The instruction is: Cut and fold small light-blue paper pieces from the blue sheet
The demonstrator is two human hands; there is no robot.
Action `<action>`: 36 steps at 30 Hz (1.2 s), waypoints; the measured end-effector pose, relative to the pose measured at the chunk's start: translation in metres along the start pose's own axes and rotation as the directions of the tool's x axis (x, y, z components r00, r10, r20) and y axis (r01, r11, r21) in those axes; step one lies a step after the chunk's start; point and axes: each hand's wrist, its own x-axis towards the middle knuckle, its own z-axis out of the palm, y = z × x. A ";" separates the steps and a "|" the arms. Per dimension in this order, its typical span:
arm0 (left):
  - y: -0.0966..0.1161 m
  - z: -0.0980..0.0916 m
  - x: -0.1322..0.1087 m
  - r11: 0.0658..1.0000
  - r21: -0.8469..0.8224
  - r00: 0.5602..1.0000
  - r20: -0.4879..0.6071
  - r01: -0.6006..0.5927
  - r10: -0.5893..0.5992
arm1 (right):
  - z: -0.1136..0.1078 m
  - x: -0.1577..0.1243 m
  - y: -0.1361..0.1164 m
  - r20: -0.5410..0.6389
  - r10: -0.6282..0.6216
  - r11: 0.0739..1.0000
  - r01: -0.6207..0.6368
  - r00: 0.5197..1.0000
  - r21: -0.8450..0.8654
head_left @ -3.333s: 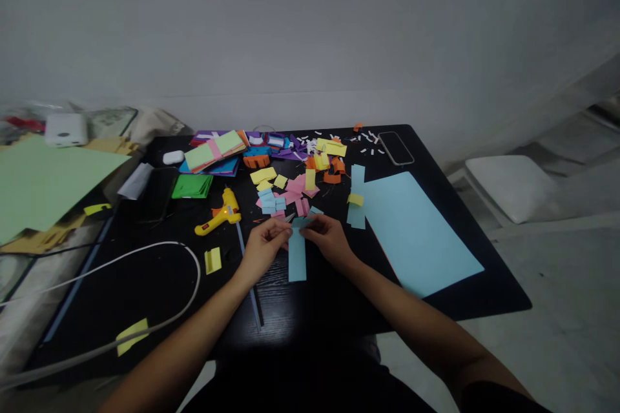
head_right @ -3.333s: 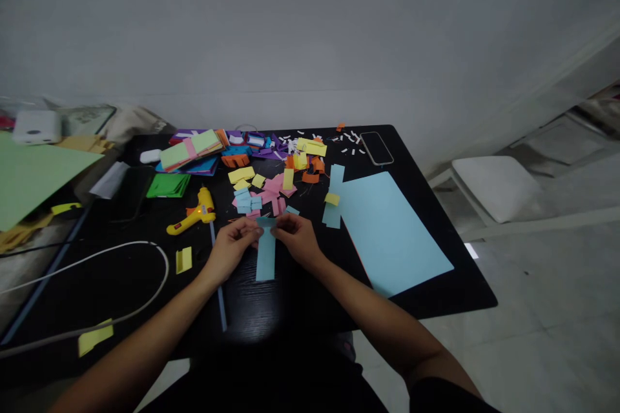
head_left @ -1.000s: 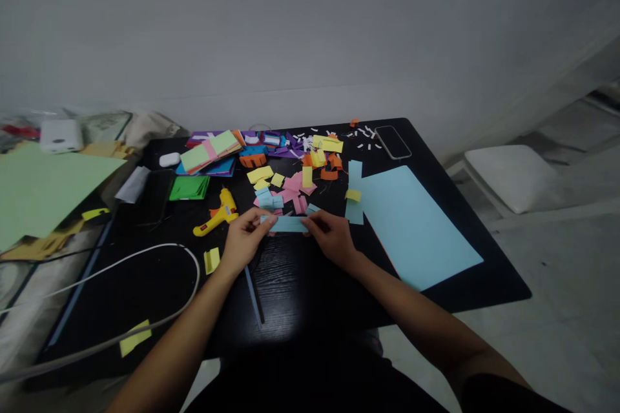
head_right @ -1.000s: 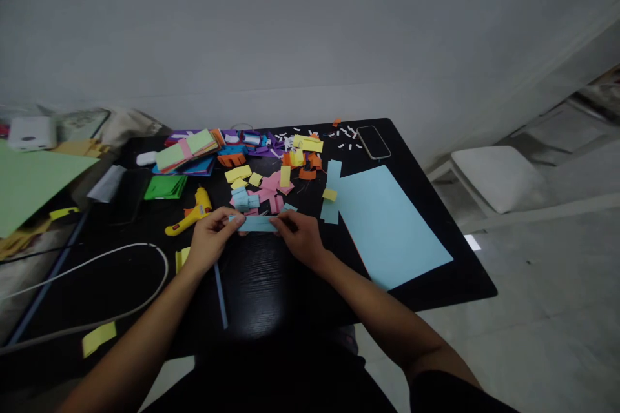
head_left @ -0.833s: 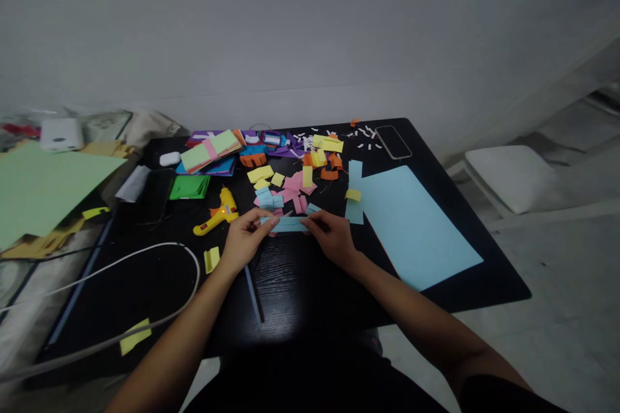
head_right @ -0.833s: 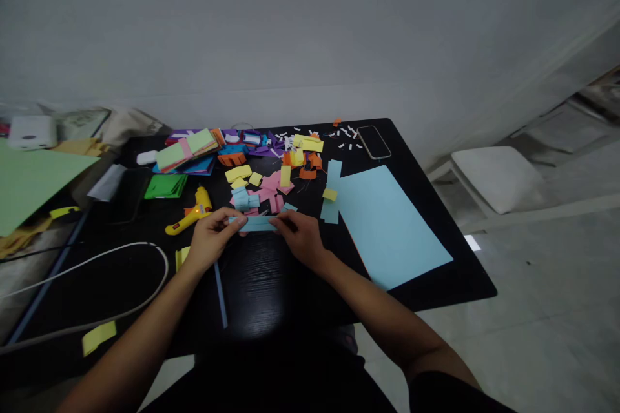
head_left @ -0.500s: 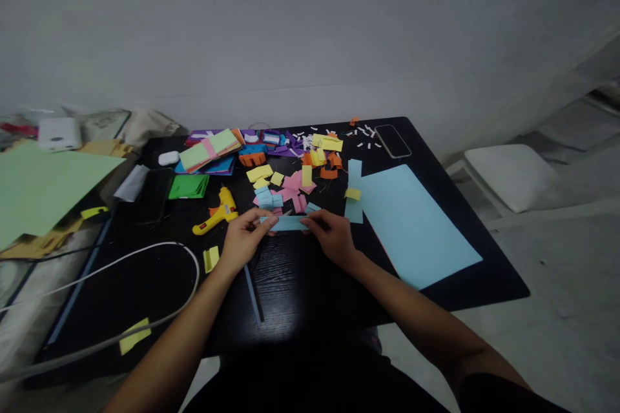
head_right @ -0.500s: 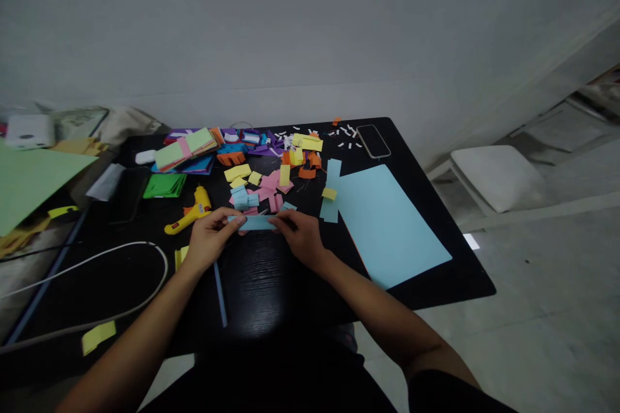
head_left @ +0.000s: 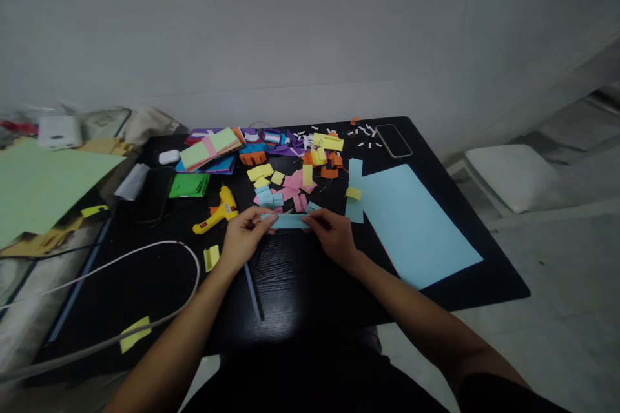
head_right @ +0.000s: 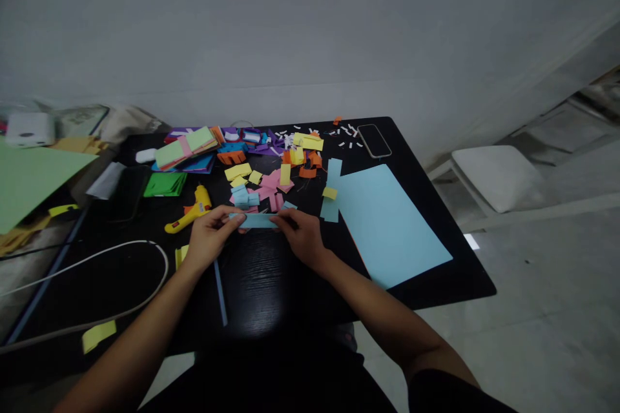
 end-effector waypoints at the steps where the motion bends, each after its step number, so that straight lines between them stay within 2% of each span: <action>1: 0.000 0.000 0.000 1.000 -0.013 1.000 -0.004 0.004 -0.004 | 0.000 0.001 0.000 -0.008 0.004 1.000 -0.004 1.000 0.000; 8: 0.002 -0.002 0.002 0.999 -0.017 0.997 -0.061 0.037 -0.038 | -0.005 0.006 0.001 -0.043 0.000 1.000 -0.001 0.999 -0.030; 19: -0.002 -0.003 0.002 0.996 -0.053 0.994 -0.076 0.070 -0.074 | -0.004 0.006 0.003 -0.039 0.041 0.999 -0.041 0.998 -0.017; 23: 0.000 -0.003 0.002 0.996 -0.060 0.996 -0.042 0.070 -0.072 | -0.005 0.007 0.005 -0.047 0.054 0.998 -0.054 0.997 -0.009; 27: 0.003 -0.003 0.002 0.998 -0.053 0.999 -0.022 0.047 -0.048 | -0.006 0.009 0.005 -0.069 0.082 0.997 -0.081 0.994 0.015; 33: 0.002 0.000 -0.001 0.995 0.078 0.987 -0.147 -0.061 0.072 | -0.003 0.009 0.003 -0.031 0.139 0.988 -0.136 0.990 0.078; 36: 0.002 0.002 -0.001 0.996 0.067 0.986 -0.152 -0.063 0.072 | -0.001 0.008 0.003 -0.021 0.183 0.978 -0.180 0.983 0.108</action>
